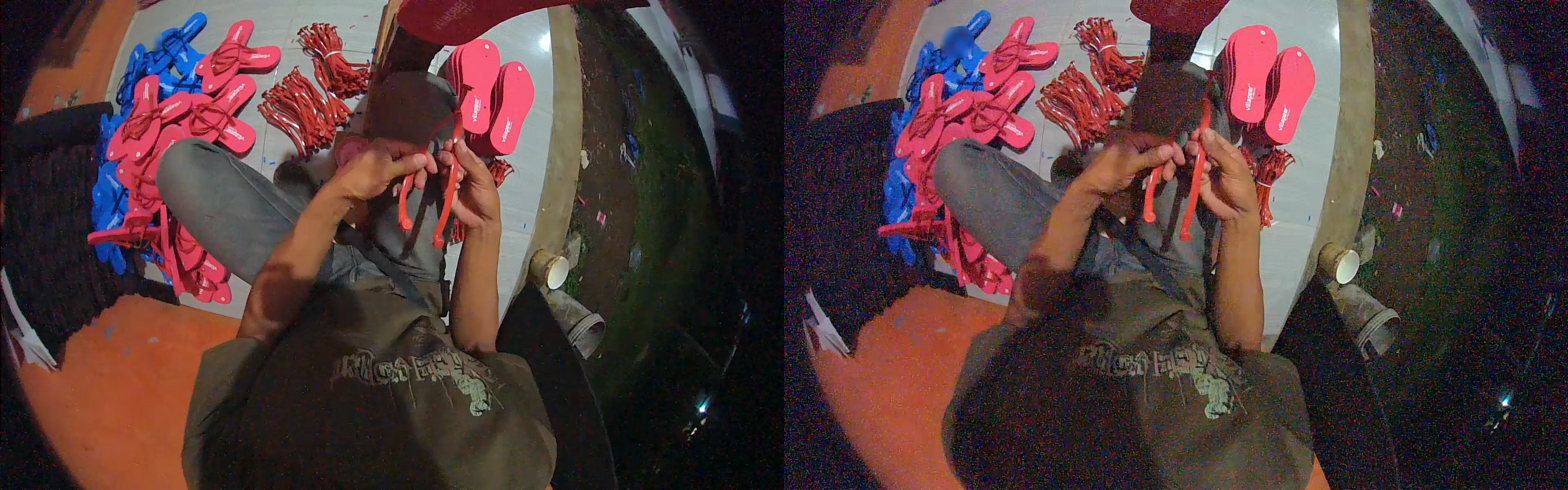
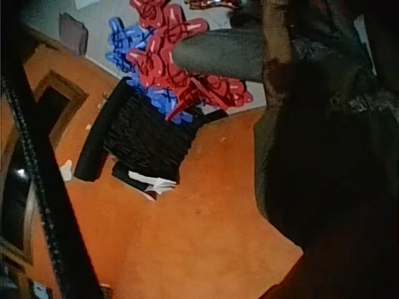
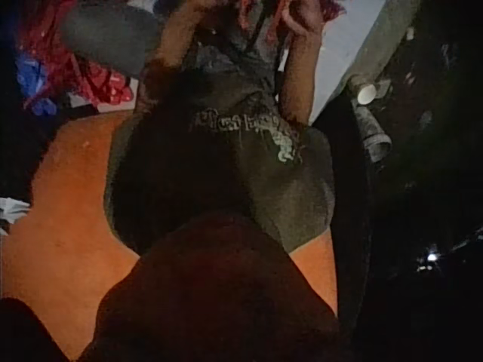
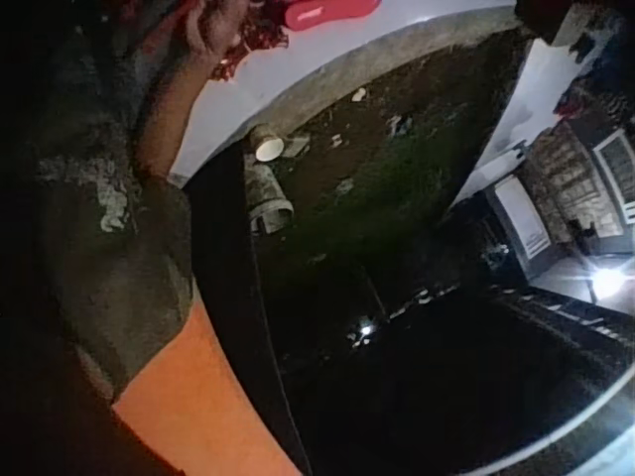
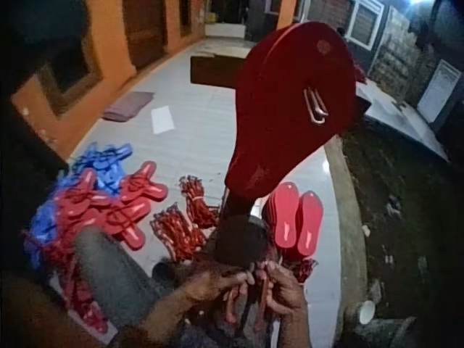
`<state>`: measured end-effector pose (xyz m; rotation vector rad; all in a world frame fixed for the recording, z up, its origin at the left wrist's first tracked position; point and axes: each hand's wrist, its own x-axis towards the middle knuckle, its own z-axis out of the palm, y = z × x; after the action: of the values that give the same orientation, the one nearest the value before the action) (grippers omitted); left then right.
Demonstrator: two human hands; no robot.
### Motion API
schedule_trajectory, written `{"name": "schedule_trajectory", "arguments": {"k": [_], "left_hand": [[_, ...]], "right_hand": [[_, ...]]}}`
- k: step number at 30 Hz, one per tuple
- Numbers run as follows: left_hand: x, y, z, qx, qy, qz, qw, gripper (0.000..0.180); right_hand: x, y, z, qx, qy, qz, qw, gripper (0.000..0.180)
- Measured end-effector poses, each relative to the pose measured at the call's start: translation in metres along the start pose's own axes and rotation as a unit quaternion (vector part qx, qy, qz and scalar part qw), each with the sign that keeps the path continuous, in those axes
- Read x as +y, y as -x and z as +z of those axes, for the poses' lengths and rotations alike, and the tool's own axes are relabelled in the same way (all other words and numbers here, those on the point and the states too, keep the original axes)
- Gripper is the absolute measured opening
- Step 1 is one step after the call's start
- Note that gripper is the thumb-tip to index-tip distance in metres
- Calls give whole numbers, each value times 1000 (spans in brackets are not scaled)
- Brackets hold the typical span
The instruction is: The person pulls red straps through holes in pink flip-flop soles using a metal tool mounted on a wooden block, then gathers bundles of straps and stacks finished components.
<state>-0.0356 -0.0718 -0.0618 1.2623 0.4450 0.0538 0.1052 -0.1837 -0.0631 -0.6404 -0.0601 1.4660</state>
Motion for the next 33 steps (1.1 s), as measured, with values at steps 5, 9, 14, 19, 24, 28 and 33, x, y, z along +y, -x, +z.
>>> {"name": "schedule_trajectory", "arguments": {"k": [5, 9, 14, 19, 24, 28, 33], "left_hand": [[-10, -1, 9, -31, 28, 82, 996, 34], [-18, -3, 8, -37, 56, 88, 994, 34], [-11, 0, 11, -23, 59, 82, 995, 34], [4, 6, 10, -30, -130, -9, 991, 32], [-28, 12, -21, 104, -361, 114, 920, 24], [-110, 39, -19, 174, -577, -24, 798, 17], [-190, -1, 2, 238, -620, -39, 747, 19]], "right_hand": [[4, 0, 17, 42, 60, -40, 997, 19], [3, -1, 20, 23, 83, -28, 996, 21], [7, -2, 17, 43, 73, -31, 996, 21], [5, 5, 19, 133, 382, -81, 911, 32], [-21, 30, 30, 199, 481, -59, 852, 28], [-20, 44, 29, 221, 527, -35, 820, 22], [1, 49, 32, 273, 558, -55, 782, 21]]}}
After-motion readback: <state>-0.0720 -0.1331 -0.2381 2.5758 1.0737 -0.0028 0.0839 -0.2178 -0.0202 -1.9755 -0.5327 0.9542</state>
